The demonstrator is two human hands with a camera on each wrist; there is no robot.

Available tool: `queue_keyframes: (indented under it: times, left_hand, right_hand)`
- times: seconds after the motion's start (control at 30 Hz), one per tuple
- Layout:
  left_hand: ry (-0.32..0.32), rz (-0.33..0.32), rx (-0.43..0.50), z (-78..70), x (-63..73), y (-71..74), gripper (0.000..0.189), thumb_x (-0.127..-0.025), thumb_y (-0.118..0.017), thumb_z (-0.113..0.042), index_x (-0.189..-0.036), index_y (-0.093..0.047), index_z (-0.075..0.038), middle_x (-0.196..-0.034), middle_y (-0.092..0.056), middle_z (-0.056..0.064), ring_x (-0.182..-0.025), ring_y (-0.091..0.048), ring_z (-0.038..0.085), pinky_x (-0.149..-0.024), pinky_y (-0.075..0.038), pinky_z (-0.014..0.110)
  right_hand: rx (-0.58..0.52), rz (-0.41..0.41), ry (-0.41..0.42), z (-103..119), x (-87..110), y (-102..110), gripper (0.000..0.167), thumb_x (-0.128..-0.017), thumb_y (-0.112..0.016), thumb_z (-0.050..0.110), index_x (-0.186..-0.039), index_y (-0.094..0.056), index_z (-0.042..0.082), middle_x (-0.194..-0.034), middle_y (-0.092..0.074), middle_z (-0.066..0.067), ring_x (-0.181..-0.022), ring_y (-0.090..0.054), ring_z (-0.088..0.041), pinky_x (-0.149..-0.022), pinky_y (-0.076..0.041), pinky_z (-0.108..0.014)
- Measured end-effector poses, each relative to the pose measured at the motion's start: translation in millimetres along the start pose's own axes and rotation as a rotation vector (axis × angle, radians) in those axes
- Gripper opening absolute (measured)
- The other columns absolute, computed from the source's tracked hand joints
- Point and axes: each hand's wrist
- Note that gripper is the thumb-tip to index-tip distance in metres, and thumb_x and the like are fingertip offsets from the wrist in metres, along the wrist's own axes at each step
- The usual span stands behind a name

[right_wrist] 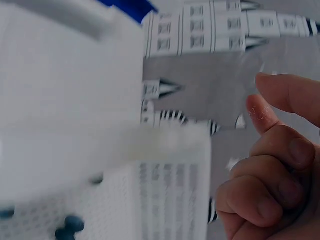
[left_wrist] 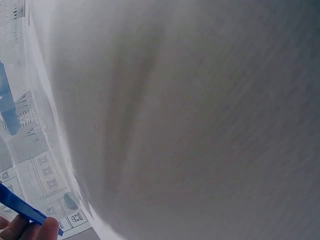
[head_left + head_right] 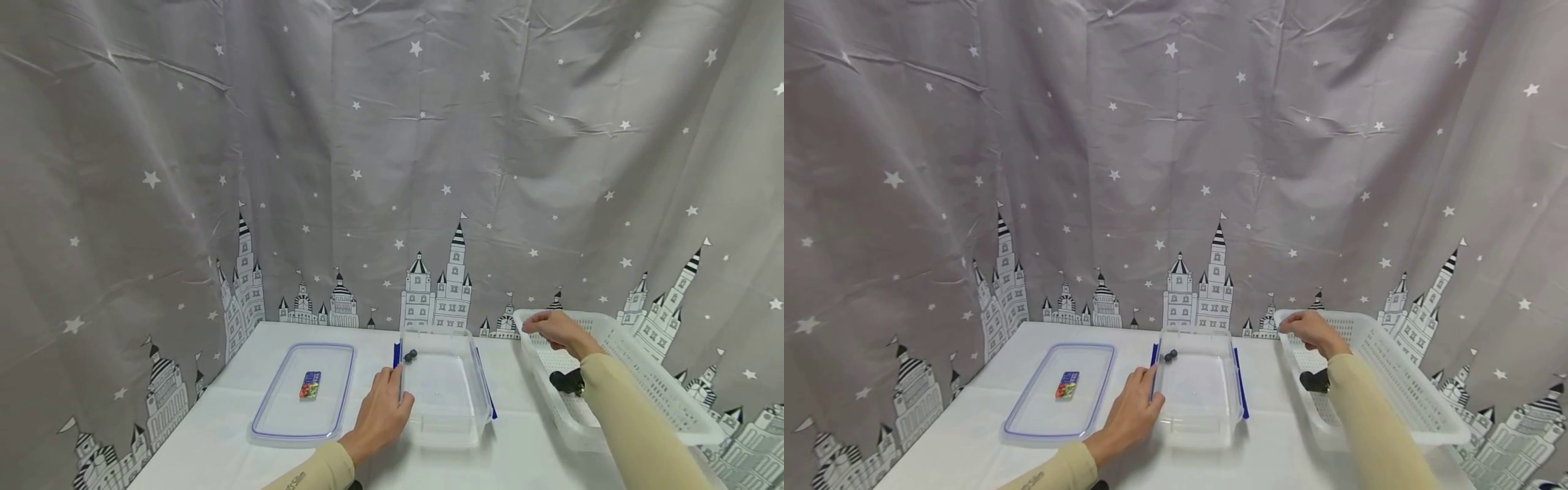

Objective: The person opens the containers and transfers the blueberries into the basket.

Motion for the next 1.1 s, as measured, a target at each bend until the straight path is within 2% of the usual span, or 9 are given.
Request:
queue_keyframes:
  times: [0.07, 0.27, 0.37, 0.43, 0.6, 0.7, 0.8, 0.9, 1.1]
  left_hand:
    - [0.0, 0.0, -0.001, 0.2, 0.1, 0.3, 0.058, -0.094, -0.049, -0.024, -0.144, -0.049, 0.004, -0.119, -0.055, 0.012, -0.106, -0.053, 0.02, -0.093, -0.051, 0.044]
    - [0.004, 0.002, 0.004, 0.8, 0.2, 0.5, 0.057, -0.094, -0.049, -0.024, -0.145, -0.05, 0.003, -0.12, -0.055, 0.012, -0.107, -0.053, 0.021, -0.094, -0.051, 0.044]
    - [0.007, 0.0, 0.005, 1.1, 0.2, 0.6, 0.058, -0.094, -0.049, -0.024, -0.144, -0.05, 0.003, -0.12, -0.055, 0.012, -0.107, -0.053, 0.021, -0.093, -0.051, 0.043]
    - [0.009, -0.001, 0.006, 1.4, 0.0, 0.6, 0.058, -0.094, -0.049, -0.024, -0.145, -0.05, 0.003, -0.119, -0.055, 0.012, -0.106, -0.053, 0.02, -0.093, -0.051, 0.043]
    - [0.01, 0.001, 0.003, 1.7, 0.2, 1.0, 0.058, -0.094, -0.049, -0.024, -0.145, -0.05, 0.003, -0.119, -0.055, 0.011, -0.105, -0.052, 0.019, -0.092, -0.051, 0.043]
    - [0.008, -0.001, 0.005, 1.5, 0.2, 0.9, 0.057, -0.094, -0.049, -0.024, -0.144, -0.05, 0.003, -0.118, -0.055, 0.011, -0.105, -0.052, 0.019, -0.092, -0.051, 0.043]
    - [0.003, -0.005, 0.004, 1.1, 0.1, 0.8, 0.058, -0.094, -0.049, -0.024, -0.144, -0.05, 0.003, -0.117, -0.055, 0.011, -0.104, -0.052, 0.019, -0.091, -0.051, 0.043]
    - [0.002, -0.003, 0.003, 0.6, 0.0, 0.7, 0.058, -0.093, -0.049, -0.024, -0.145, -0.05, 0.003, -0.118, -0.055, 0.011, -0.105, -0.052, 0.02, -0.091, -0.051, 0.043]
    - [0.012, 0.004, 0.003, -0.8, 0.3, 1.0, 0.058, -0.094, -0.049, -0.025, -0.145, -0.049, 0.002, -0.12, -0.055, 0.011, -0.108, -0.053, 0.021, -0.093, -0.051, 0.043]
  right_hand:
    - [0.005, -0.001, 0.013, 8.8, -1.6, -5.9, 0.041, -0.097, -0.064, 0.022, -0.128, -0.062, -0.005, -0.063, -0.046, 0.011, -0.046, -0.024, -0.007, -0.049, -0.032, -0.026]
    - [0.001, 0.015, 0.024, 30.3, -8.7, -24.1, 0.039, -0.097, -0.063, 0.022, -0.127, -0.064, -0.003, -0.071, -0.05, 0.006, -0.047, -0.023, -0.007, -0.049, -0.03, -0.025]
    - [0.0, 0.025, 0.033, 37.2, -14.6, -33.8, 0.036, -0.097, -0.064, 0.021, -0.124, -0.066, -0.003, -0.083, -0.06, 0.0, -0.047, -0.024, -0.006, -0.048, -0.029, -0.024]
    - [-0.001, 0.034, 0.031, 40.7, -18.3, -40.0, 0.036, -0.096, -0.064, 0.022, -0.123, -0.067, -0.002, -0.102, -0.066, -0.008, -0.047, -0.025, -0.007, -0.049, -0.03, -0.024]
    - [-0.015, 0.058, 0.028, 46.8, -25.5, -55.5, 0.035, -0.095, -0.066, 0.022, -0.123, -0.068, 0.0, -0.115, -0.067, -0.013, -0.046, -0.026, -0.007, -0.048, -0.03, -0.024]
    - [-0.029, 0.074, 0.034, 49.7, -29.1, -65.4, 0.034, -0.096, -0.065, 0.02, -0.122, -0.068, 0.0, -0.087, -0.064, -0.004, -0.045, -0.024, -0.006, -0.047, -0.028, -0.024]
    - [-0.045, 0.076, 0.034, 51.9, -34.1, -76.3, 0.034, -0.095, -0.066, 0.019, -0.122, -0.068, -0.002, -0.062, -0.045, 0.006, -0.045, -0.024, -0.006, -0.047, -0.027, -0.023]
    - [-0.065, 0.076, 0.027, 53.3, -39.3, -87.8, 0.033, -0.094, -0.067, 0.019, -0.12, -0.069, -0.002, -0.055, -0.034, 0.008, -0.045, -0.023, -0.006, -0.048, -0.027, -0.023]
    - [-0.097, 0.078, 0.009, 59.0, -47.8, -111.5, 0.028, -0.093, -0.069, 0.017, -0.115, -0.072, 0.0, -0.055, -0.034, 0.008, -0.046, -0.024, -0.007, -0.049, -0.028, -0.023]
Point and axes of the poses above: each hand's wrist, its own x-axis away from the middle knuckle, its own y-axis out of the back of the hand, z = x × y
